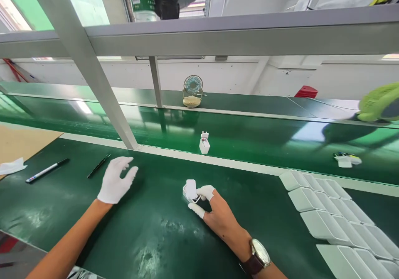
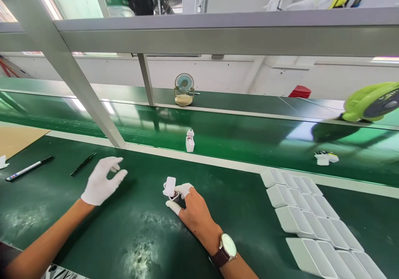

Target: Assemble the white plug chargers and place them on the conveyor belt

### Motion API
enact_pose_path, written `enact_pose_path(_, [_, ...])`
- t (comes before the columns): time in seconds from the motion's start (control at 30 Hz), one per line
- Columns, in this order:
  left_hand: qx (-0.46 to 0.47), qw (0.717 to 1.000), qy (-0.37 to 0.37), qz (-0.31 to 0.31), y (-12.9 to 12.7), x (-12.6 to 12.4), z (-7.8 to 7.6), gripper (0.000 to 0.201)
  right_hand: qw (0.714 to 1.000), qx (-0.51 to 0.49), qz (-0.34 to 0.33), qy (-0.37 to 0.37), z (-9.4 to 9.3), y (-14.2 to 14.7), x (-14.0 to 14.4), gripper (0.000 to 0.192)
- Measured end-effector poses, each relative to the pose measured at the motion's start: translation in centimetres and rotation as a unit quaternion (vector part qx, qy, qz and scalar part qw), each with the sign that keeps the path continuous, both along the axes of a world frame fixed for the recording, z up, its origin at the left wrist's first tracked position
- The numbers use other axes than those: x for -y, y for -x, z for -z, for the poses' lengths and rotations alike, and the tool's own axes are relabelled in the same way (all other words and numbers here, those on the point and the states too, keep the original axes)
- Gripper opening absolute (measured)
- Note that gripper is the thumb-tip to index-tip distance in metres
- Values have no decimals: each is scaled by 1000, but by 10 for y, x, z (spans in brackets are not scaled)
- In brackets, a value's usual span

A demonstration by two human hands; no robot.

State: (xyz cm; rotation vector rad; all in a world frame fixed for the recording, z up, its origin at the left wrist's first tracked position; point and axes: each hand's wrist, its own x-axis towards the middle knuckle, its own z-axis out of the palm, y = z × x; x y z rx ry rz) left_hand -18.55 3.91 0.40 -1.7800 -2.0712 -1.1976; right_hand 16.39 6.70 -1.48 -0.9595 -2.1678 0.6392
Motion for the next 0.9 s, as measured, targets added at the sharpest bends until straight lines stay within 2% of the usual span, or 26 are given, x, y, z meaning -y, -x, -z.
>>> enact_pose_path(0.07, [78,987,84,113,-48,6,-1,47,999,10,6,32,-2,1,3,19])
enact_pose_path(0.17, [189,933,184,244,-108,15,3,83,998,-6,-11,69,-4,0,5,16])
enact_pose_path(0.23, [244,905,209,280,-135,16,8,95,997,-37,-11,65,-4,-2,4,21])
enact_pose_path(0.3, [277,893,213,284,-150,13,10,91,996,-56,-10,69,-3,-4,1,32])
enact_pose_path(0.43, [288,887,217,288,-157,3,1,50,989,-67,-58,117,0,-8,-3,59])
enact_pose_path(0.53, [280,879,226,314,-152,-3,-11,31,991,-82,-68,85,2,-8,-6,52])
enact_pose_path(0.67, [267,872,232,337,-146,-6,-18,26,993,-95,-65,17,4,-6,-9,35])
enact_pose_path(0.9, [282,865,253,329,-142,-8,-6,28,996,-60,-60,-36,2,-5,-8,29])
